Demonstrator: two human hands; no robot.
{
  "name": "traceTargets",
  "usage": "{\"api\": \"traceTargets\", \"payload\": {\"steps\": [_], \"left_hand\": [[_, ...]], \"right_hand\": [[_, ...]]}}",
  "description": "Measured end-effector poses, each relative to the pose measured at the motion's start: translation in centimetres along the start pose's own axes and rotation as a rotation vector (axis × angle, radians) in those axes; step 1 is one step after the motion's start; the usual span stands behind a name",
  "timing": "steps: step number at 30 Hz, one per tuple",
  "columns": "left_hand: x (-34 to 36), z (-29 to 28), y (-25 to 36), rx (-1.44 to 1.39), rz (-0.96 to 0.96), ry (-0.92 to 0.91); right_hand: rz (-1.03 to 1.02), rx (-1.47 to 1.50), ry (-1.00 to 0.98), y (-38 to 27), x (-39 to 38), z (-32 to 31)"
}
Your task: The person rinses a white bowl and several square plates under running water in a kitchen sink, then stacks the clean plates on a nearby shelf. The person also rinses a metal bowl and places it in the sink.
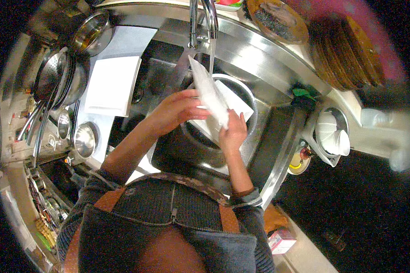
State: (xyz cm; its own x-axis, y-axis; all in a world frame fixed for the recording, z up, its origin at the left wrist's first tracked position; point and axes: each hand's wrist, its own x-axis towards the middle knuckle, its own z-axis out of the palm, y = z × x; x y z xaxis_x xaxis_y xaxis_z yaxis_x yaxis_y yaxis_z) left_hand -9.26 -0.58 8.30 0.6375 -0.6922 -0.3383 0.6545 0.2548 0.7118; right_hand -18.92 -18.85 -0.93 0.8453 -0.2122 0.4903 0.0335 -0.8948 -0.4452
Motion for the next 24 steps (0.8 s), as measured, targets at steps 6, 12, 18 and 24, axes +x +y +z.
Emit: {"api": "traceTargets", "payload": {"steps": [6,12,18,24], "left_hand": [[2.5,-5.8,-2.4,0.897,0.122,0.447],[-1.1,-7.1,-1.7,0.154,-0.219,0.179],[-7.9,-11.3,-0.7,0.314,-0.112,0.551],[-16.7,-16.0,1.2,0.078,0.207,0.846]], "right_hand": [[1.185,0.953,-0.146,4.1,0.1,-0.2],[1.231,1.273,-0.525,3.5,-3.7,0.7],[1.009,-0.150,-0.467,11.8,-8.7,7.6],[1.214,-0.025,-0.425,14.2,-11.8,10.7]]}}
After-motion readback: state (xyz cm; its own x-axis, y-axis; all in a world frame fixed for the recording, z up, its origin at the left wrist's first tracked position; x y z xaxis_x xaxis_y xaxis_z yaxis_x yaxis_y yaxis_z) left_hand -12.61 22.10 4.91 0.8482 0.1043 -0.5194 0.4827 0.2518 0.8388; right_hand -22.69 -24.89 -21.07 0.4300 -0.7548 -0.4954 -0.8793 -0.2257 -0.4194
